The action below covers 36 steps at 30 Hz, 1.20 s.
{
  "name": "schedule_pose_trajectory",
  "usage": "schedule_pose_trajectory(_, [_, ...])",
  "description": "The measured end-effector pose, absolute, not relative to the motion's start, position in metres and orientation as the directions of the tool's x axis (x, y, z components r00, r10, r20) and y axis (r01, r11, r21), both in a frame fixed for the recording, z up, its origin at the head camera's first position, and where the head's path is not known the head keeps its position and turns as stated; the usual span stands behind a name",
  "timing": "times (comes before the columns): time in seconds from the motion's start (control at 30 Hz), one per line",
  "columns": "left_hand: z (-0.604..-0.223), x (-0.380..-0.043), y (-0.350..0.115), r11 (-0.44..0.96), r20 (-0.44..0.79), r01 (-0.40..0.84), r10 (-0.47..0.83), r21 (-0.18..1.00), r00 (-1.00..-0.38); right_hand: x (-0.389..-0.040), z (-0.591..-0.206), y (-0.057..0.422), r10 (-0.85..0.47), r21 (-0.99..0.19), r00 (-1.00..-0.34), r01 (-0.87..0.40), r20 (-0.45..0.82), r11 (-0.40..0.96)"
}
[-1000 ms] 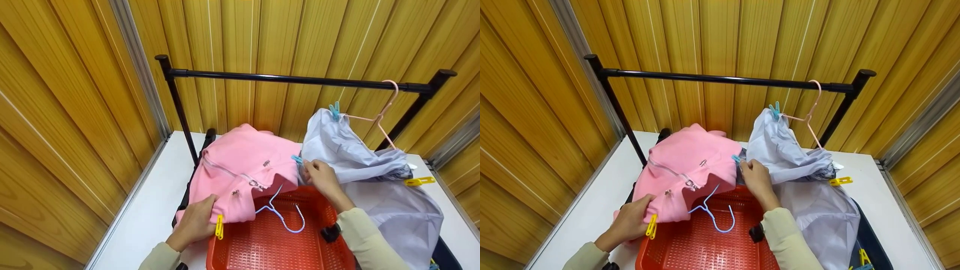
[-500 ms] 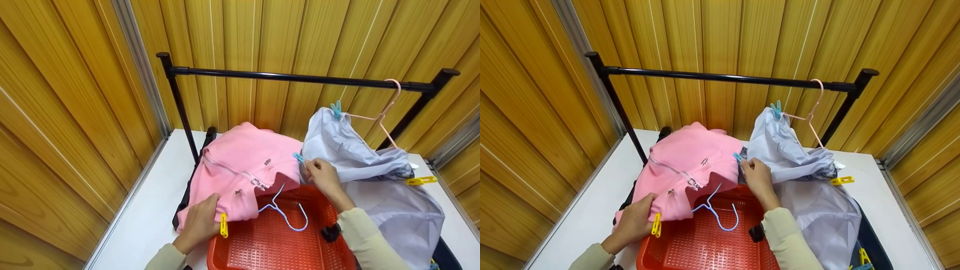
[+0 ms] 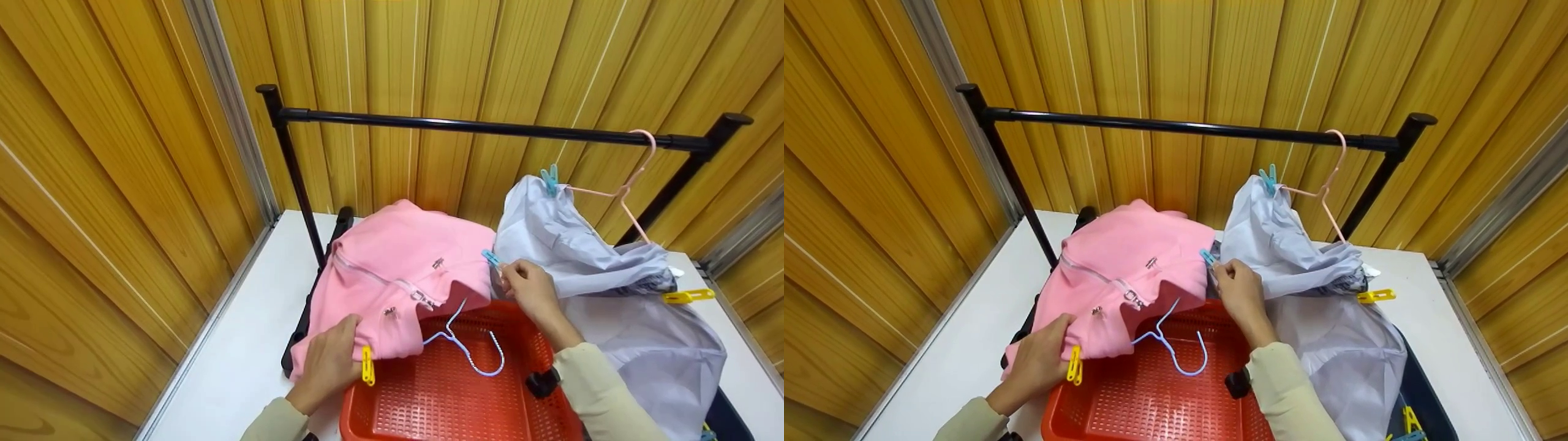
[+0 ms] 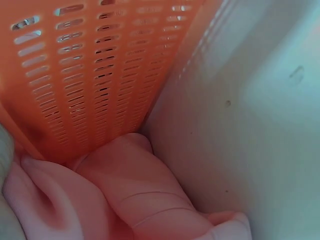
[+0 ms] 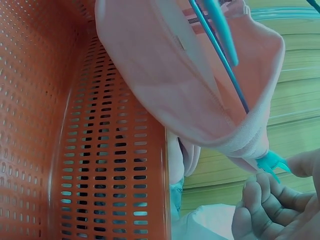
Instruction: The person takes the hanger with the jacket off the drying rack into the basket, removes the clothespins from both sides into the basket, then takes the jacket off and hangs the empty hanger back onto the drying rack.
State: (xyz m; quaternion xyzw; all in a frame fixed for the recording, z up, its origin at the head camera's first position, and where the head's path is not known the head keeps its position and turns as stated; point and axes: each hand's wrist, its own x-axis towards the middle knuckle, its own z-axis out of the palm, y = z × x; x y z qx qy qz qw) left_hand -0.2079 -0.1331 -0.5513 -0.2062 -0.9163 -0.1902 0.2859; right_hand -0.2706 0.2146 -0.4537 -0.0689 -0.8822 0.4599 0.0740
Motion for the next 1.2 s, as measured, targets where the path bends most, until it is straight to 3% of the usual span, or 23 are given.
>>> schedule_pose_trajectory(0.57, [-0.551, -0.211, -0.134, 0.862, 0.498, 0.406, 0.22, 0.303, -0.839, -0.254, -0.458, 0.225, 0.144, -0.823, -0.988, 0.033, 0.06, 0.568])
schedule_pose_trajectory(0.9, [-0.55, -0.214, -0.131, 0.856, 0.52, 0.417, 0.217, 0.305, -0.826, -0.239, -0.466, 0.229, 0.109, -0.787, -0.993, 0.031, 0.047, 0.617])
schedule_pose_trajectory(1.2, [-0.546, -0.215, -0.126, 0.859, 0.477, 0.381, 0.19, 0.342, -0.858, -0.227, -0.472, 0.237, 0.113, -0.75, -0.993, 0.058, 0.023, 0.659])
